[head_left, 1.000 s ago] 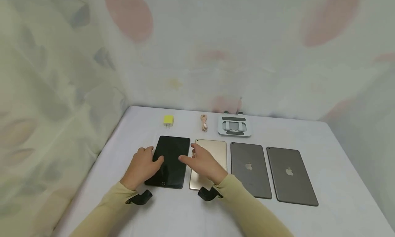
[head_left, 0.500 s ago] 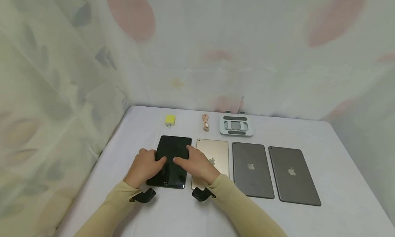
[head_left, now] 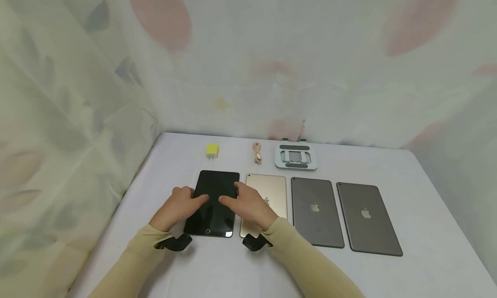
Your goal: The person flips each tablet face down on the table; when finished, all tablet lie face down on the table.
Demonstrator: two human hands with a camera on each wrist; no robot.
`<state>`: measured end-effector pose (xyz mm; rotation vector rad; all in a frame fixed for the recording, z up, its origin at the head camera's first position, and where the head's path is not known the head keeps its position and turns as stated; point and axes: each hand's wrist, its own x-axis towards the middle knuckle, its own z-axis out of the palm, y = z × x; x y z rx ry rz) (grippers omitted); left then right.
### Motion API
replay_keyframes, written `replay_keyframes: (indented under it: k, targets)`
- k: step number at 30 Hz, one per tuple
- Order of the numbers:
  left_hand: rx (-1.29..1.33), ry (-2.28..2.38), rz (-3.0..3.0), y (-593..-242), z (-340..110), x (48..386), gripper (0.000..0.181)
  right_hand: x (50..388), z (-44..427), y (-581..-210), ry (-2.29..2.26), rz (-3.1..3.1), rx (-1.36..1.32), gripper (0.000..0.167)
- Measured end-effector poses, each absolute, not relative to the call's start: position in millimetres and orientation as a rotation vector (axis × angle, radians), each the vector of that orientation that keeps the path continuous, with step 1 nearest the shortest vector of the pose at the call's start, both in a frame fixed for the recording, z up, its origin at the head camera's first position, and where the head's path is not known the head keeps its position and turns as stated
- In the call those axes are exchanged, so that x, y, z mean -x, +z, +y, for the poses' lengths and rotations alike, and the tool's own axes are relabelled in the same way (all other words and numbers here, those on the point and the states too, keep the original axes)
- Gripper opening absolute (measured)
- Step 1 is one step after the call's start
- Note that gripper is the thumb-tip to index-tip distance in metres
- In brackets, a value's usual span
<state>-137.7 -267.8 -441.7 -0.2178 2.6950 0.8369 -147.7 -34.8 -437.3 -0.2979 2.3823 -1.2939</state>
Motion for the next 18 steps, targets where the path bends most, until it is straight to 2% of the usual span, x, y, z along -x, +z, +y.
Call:
replay_keyframes:
  k: [6, 12, 18]
  targets:
    - [0.214, 0.898, 2.692, -431, -268, 138, 0.065, 152, -33, -439, -1.286, 2.399, 0.295, 0.084]
    - [0.204, 0.908, 2.676, -418, -269, 134, 0.076, 155, -32, -438, -1.272, 2.389, 0.276, 0.084]
    - [0.151, 0.931, 2.682, -401, -265, 132, 0.079, 158, -29, -436, -1.272, 2.38, 0.257, 0.083]
